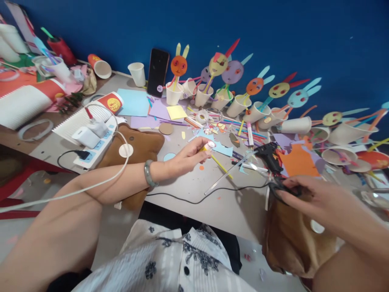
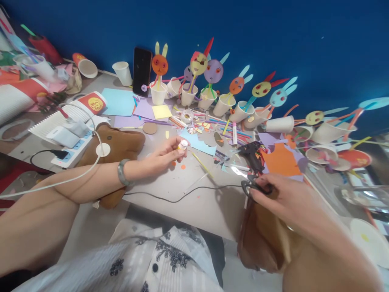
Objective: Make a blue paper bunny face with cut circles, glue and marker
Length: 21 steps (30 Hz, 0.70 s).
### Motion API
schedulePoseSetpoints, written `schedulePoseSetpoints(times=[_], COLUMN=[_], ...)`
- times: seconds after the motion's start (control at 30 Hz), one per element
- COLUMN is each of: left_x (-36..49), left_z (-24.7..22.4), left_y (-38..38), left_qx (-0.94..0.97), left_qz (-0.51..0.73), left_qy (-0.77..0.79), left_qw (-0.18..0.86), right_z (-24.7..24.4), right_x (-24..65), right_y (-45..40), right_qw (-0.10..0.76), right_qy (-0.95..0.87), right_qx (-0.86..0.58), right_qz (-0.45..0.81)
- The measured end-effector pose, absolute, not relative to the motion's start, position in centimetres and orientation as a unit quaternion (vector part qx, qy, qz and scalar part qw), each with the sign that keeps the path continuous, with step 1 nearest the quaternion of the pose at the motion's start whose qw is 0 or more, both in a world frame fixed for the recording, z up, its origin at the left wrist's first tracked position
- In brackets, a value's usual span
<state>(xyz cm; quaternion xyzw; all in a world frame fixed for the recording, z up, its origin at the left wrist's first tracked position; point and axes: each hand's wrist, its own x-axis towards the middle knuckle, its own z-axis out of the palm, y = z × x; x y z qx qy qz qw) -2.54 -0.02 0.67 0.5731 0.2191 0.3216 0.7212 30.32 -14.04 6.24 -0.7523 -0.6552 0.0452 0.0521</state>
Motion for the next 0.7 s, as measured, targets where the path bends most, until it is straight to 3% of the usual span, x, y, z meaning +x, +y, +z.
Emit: schedulePoseSetpoints(times=[0.1,0.23,0.47,0.7], left_x=[-2.7,-2.6,-2.2,-1.9], left_z=[0.9,0.8,-0.4,-1.7], left_y=[-0.4,-0.4,0.2,0.3], left_qx=[0.586,0.615,0.641,0.640], left_qz=[0.323,0.332,0.376,0.386], left_qy=[0.226,0.214,0.188,0.206], left_qw=[0.708,0.682,0.642,0.632], right_z=[8.1,6.5,0.9,0.4], right_x=[28.0,23.6,21.6,22.5], right_y=[-12.6,-9.1,-6.6,-7.1], right_qw=[0.244,0.488,0.333,0.283], right_qy=[-0.623,-0.631,-0.778,-0.781], right_qx=[-0.740,-0.591,-0.532,-0.556], right_qz=[0.064,0.119,-0.024,-0.036])
